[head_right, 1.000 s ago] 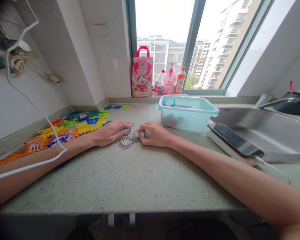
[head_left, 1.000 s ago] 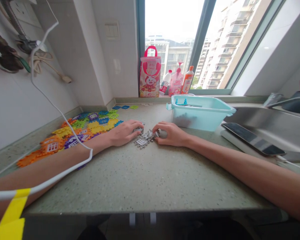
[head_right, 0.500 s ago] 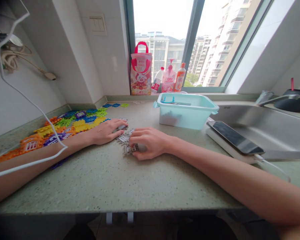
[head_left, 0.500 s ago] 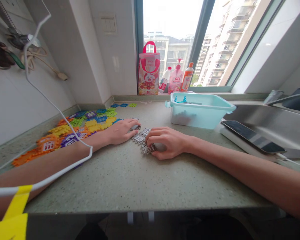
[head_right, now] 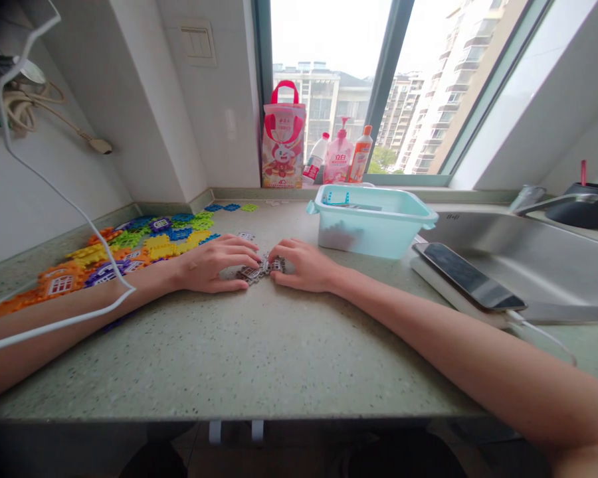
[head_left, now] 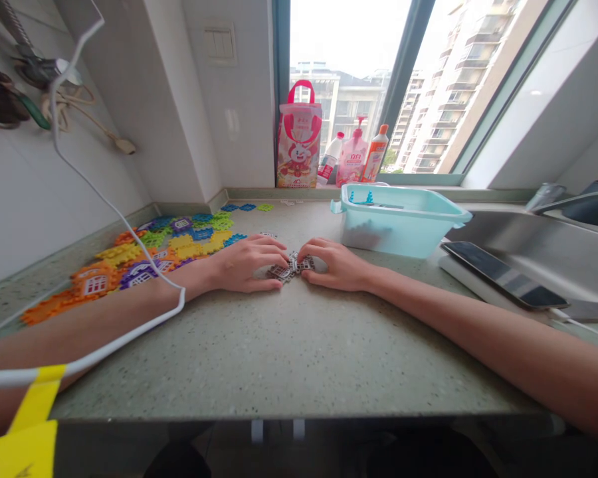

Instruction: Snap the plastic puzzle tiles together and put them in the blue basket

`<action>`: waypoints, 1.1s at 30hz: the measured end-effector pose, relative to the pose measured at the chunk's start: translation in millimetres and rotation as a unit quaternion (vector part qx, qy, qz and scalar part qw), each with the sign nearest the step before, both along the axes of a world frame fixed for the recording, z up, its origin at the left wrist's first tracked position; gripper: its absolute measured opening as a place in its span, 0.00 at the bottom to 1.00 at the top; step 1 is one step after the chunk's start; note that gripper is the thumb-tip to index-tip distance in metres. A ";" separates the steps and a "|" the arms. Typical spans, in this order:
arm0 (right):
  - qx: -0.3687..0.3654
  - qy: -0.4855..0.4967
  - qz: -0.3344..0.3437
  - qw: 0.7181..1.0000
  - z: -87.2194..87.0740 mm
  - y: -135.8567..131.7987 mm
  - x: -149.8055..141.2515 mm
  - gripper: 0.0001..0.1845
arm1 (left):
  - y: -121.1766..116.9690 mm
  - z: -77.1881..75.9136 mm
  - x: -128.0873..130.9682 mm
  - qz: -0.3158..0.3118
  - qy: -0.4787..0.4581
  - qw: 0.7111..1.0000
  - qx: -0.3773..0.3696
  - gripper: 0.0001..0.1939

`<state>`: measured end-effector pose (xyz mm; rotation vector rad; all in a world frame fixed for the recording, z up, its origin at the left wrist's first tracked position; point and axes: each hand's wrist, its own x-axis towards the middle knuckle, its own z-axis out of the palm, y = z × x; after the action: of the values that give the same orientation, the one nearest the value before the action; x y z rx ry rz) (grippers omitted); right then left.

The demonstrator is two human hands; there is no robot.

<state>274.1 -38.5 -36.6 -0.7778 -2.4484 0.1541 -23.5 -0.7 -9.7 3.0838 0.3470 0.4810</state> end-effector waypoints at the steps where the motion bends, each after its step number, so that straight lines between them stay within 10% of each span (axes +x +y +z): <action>1: -0.008 -0.001 -0.004 1.000 -0.9 0.7 0.5 0.13 | 0.0 -0.3 0.9 -0.012 -0.006 1.000 0.006 0.16; 12: -0.039 -0.015 -0.051 0.998 1.3 1.0 -2.3 0.11 | -12.6 3.1 4.7 -0.090 -0.040 0.995 0.025 0.09; 23: -0.043 -0.019 -0.067 0.997 1.4 -0.8 -2.0 0.13 | 3.5 -8.1 3.2 0.118 -0.245 0.962 -0.037 0.19; 33: -0.042 -0.011 -0.063 0.997 2.8 -2.6 -3.7 0.13 | 27.8 -16.5 -6.5 0.203 -0.069 0.974 -0.075 0.27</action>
<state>270.3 -41.1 -33.8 -0.9716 -2.4185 0.2026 -30.0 27.1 -26.2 2.8096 0.9676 0.6357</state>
